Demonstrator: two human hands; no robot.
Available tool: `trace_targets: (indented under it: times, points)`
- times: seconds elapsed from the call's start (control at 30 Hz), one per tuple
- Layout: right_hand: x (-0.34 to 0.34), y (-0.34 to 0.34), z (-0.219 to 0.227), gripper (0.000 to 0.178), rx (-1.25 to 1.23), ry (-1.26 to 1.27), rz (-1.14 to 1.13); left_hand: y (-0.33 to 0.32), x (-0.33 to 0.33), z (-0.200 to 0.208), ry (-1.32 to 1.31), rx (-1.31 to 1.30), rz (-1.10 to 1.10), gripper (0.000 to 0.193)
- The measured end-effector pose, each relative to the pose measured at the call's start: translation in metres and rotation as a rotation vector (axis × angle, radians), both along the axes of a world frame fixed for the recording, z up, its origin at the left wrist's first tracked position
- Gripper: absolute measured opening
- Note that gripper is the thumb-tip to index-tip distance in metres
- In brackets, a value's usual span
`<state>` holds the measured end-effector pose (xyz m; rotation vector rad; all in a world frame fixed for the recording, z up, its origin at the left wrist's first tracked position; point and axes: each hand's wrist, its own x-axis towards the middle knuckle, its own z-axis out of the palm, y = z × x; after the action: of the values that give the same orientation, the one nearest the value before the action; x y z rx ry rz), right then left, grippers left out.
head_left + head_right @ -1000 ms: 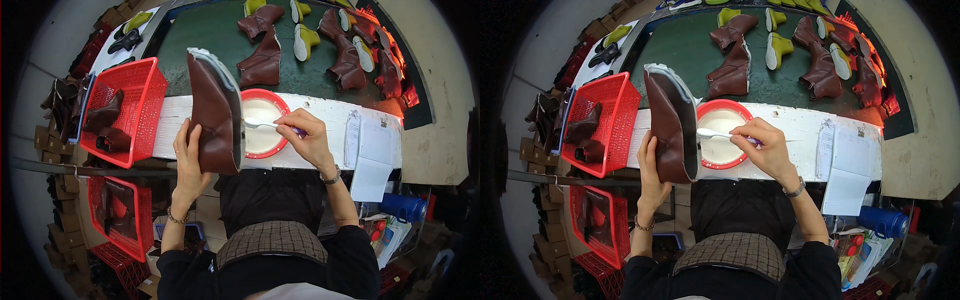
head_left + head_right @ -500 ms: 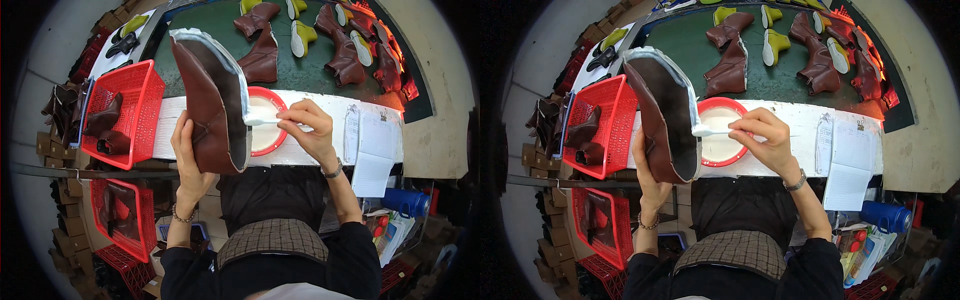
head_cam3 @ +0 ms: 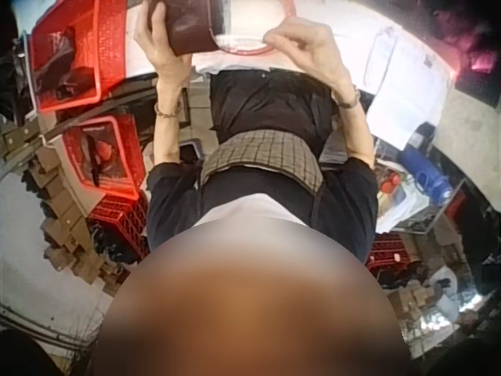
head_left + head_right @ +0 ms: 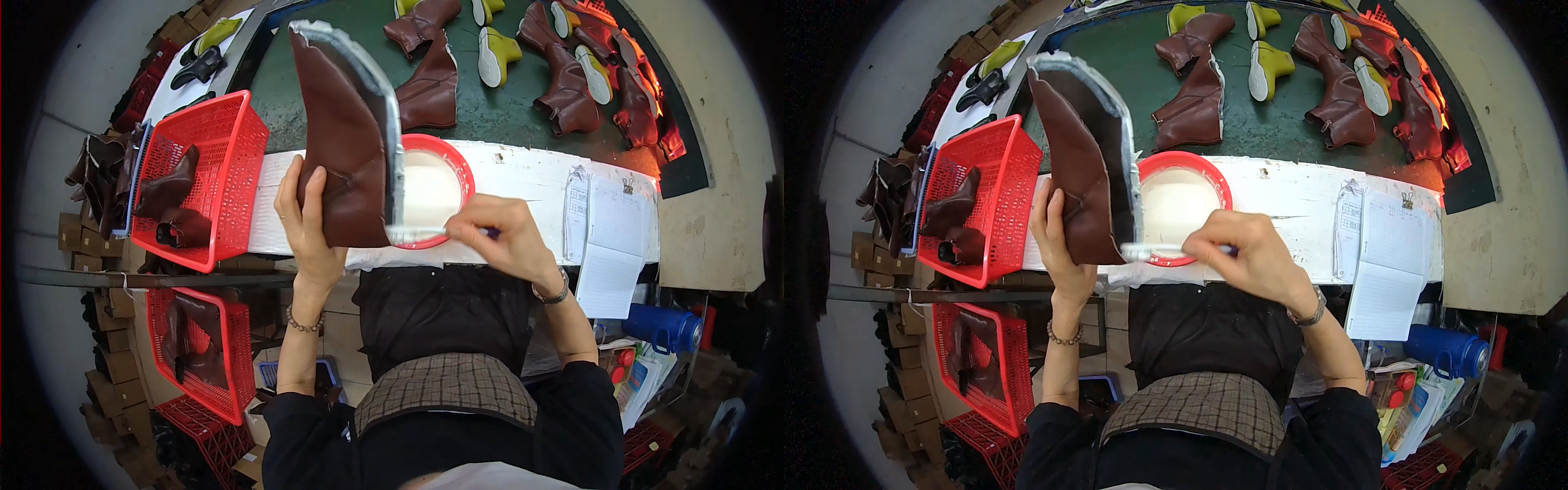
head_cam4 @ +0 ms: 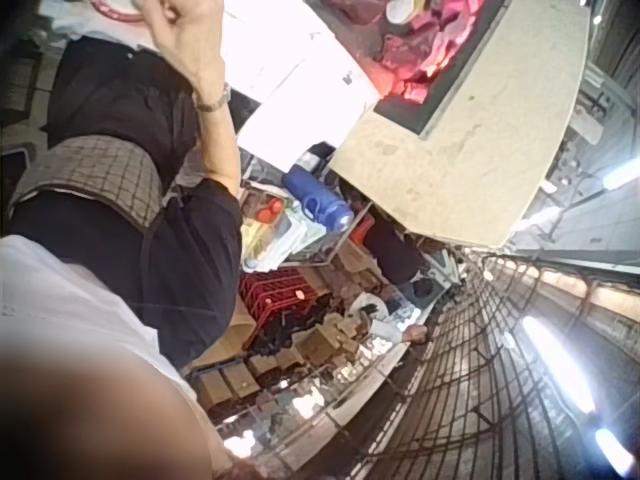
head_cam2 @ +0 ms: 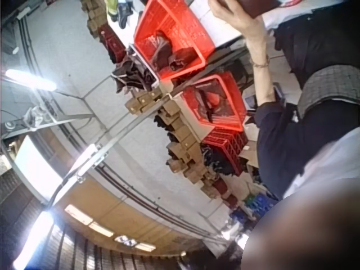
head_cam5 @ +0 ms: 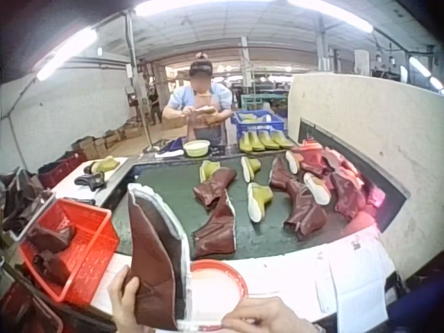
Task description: The recorder applies a white adhesive liquid to the edges of leather boot components using a brush.
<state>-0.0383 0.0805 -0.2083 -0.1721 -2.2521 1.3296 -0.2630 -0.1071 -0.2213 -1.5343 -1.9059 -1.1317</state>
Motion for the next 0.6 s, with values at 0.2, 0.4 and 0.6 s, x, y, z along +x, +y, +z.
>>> trace_targets:
  times: [0.2, 0.4, 0.6]
  points:
    - [-0.026, 0.038, -0.034, 0.016, 0.478, -0.304, -0.369, -0.056, -0.033, -0.018, -0.962, 0.023, -0.174, 0.053]
    - [-0.033, 0.047, -0.029, 0.009, 0.714, -0.348, -0.331, -0.113, -0.044, -0.023, -1.609, -0.033, -0.210, 0.042]
    - [-0.042, 0.042, -0.001, 0.016, 0.077, 0.229, -0.044, -0.112, -0.039, -0.026, -1.856, -0.120, -0.530, 0.083]
